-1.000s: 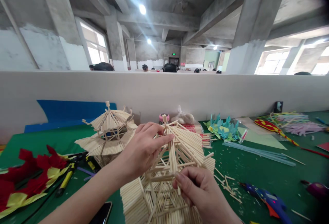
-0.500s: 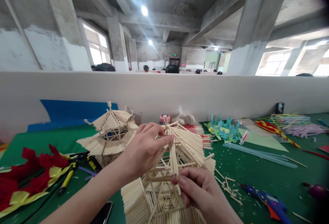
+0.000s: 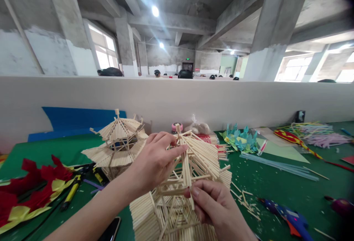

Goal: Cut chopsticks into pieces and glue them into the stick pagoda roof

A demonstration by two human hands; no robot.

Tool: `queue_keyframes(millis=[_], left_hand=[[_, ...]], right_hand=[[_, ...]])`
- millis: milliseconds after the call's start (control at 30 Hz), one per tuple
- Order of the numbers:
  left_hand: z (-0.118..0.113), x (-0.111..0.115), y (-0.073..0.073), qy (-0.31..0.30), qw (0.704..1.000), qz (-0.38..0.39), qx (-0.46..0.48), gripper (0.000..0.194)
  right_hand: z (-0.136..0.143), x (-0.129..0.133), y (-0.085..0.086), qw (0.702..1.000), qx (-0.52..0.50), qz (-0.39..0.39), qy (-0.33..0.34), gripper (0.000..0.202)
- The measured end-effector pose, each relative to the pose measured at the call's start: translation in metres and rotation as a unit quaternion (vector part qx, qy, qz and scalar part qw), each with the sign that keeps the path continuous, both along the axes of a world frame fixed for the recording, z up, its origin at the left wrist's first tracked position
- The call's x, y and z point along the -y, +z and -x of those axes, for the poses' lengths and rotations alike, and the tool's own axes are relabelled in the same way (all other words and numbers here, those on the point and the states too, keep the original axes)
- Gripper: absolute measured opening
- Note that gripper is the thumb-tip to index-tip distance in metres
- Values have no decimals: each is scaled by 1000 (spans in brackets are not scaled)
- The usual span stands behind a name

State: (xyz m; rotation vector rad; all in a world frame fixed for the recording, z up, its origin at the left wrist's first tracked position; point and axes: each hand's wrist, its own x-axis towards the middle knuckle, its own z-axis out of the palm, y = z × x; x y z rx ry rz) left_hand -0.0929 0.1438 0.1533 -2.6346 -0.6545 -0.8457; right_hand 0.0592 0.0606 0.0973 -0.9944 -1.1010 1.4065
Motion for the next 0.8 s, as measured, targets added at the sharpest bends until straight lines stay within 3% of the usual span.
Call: queue_keyframes(millis=[467, 567, 700, 800], left_hand=[[0, 1, 3, 9, 1000, 8, -12, 32], [3, 6, 3, 9, 1000, 5, 21, 39], [4, 37, 1, 30, 987, -7, 159, 42], [-5, 75, -12, 46, 971, 2, 234, 35]], right_hand=[[4, 0, -5, 999, -34, -13, -17, 39], [2, 3, -7, 999, -26, -17, -26, 40], [-4, 16, -10, 997, 12, -49, -56, 33], [-10, 29, -12, 990, 44, -85, -99, 29]])
